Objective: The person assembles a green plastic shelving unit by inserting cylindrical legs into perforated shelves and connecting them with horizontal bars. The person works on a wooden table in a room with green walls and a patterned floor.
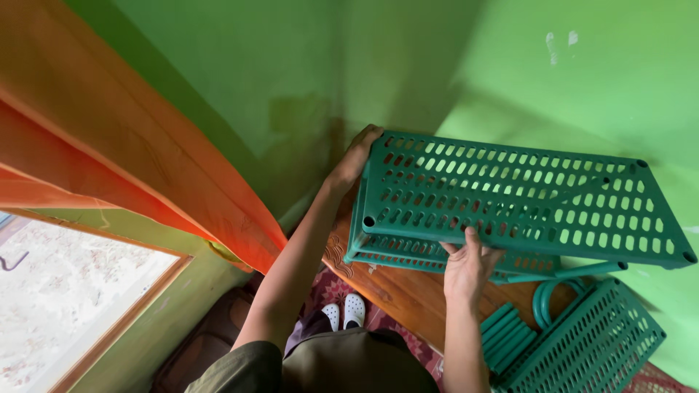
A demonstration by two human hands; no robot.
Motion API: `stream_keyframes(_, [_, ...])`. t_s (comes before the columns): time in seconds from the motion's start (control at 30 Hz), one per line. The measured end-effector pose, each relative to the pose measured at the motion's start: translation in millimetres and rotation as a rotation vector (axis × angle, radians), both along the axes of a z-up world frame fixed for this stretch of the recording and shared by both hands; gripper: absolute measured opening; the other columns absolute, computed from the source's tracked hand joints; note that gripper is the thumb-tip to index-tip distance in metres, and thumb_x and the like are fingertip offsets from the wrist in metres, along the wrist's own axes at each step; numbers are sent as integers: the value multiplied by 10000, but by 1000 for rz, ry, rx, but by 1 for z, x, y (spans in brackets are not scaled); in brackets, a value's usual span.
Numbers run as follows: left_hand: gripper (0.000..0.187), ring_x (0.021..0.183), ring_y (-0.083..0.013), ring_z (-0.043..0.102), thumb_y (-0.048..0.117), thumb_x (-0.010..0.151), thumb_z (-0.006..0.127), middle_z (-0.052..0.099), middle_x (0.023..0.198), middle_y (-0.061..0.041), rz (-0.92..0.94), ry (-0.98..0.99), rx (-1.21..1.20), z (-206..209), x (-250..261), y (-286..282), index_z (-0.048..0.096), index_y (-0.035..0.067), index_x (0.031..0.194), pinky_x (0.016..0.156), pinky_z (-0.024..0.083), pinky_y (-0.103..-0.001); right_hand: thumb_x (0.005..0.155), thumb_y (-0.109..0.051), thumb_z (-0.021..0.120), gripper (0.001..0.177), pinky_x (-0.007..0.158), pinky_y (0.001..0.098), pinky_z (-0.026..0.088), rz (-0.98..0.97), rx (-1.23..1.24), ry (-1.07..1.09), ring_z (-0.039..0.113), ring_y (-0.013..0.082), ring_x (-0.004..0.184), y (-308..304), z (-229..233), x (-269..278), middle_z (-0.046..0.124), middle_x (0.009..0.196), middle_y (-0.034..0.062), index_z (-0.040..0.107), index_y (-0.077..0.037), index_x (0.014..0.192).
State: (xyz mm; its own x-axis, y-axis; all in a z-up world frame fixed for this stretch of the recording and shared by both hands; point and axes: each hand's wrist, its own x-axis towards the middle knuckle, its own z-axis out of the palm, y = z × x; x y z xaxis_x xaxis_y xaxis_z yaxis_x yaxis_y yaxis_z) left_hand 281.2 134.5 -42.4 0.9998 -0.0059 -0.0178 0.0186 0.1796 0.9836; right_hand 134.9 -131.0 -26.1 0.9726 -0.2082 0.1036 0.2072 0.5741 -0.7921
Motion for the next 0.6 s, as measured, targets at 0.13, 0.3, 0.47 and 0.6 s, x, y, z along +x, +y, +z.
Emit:
stream_keyframes(0.13, [583, 1217, -255, 551, 501, 1024, 402, 595, 1329, -149, -33, 67, -30, -7, -1, -2, 573, 35, 1331, 1093, 396, -403, 979, -48, 677, 870, 846, 437, 630, -10, 30, 12, 650, 254, 1207, -4, -2, 1, 486, 1460, 121, 149, -239, 1644])
stream_keyframes(0.3, [792, 1378, -351, 473, 578, 1034, 389, 489, 1544, -253, -88, 30, -258, -51, 9, -12, 487, -60, 1495, 1190, 334, -457, 986, -50, 679, 869, 853, 443, 629, -5, 39, 8, 641, 256, 1240, -8, -4, -2, 472, 1507, 126, 155, -232, 1655])
stream_keyframes(0.47, [834, 1506, -297, 336, 602, 1027, 388, 321, 1661, -178, -123, 14, -358, -87, 20, -9, 292, -1, 1595, 1243, 257, -420, 964, -56, 681, 900, 829, 449, 618, -30, 27, 8, 640, 253, 1255, -6, -4, -9, 464, 1521, 113, 130, -268, 1642])
stream_keyframes(0.6, [838, 1544, -279, 274, 612, 1030, 330, 276, 1686, -157, -65, -9, -211, -65, 5, -8, 267, 14, 1614, 1250, 203, -393, 961, -44, 686, 899, 847, 458, 670, -33, 24, -1, 651, 265, 1185, -6, 1, -5, 488, 1426, 108, 137, -259, 1639])
